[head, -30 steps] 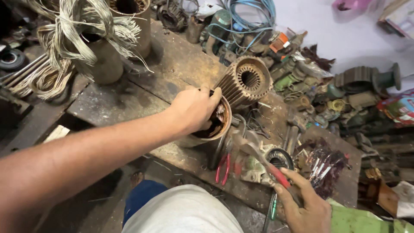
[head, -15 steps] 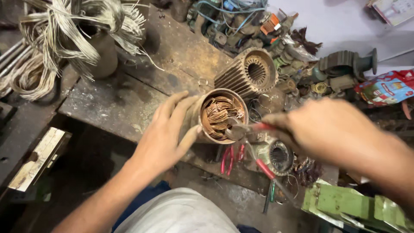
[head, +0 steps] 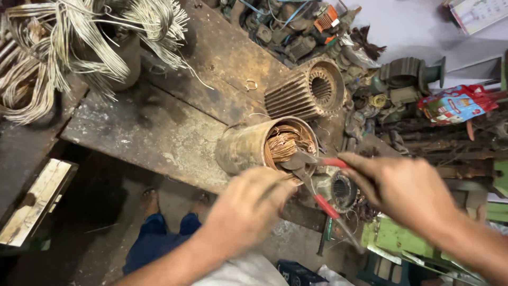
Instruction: The person uses pliers to pull and cut copper wire from a cylindrical motor stator. They repeatedly extract wire bundles, cut them, and place them on the workbench.
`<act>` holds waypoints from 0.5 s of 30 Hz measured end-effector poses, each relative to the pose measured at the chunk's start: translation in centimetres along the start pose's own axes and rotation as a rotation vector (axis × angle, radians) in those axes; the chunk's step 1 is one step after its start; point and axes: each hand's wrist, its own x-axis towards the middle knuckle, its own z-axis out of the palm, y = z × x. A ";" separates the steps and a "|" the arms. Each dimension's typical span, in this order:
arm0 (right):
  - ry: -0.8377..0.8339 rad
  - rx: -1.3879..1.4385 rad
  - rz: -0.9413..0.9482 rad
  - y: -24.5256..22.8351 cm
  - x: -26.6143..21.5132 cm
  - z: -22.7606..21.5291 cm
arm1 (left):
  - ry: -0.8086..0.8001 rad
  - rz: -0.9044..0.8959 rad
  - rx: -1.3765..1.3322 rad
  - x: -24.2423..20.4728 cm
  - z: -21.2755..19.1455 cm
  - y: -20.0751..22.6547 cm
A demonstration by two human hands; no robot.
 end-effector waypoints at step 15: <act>0.236 -0.092 0.020 1.2 -5.3 4.2 | 0.159 0.161 -0.147 6.2 12.1 1.6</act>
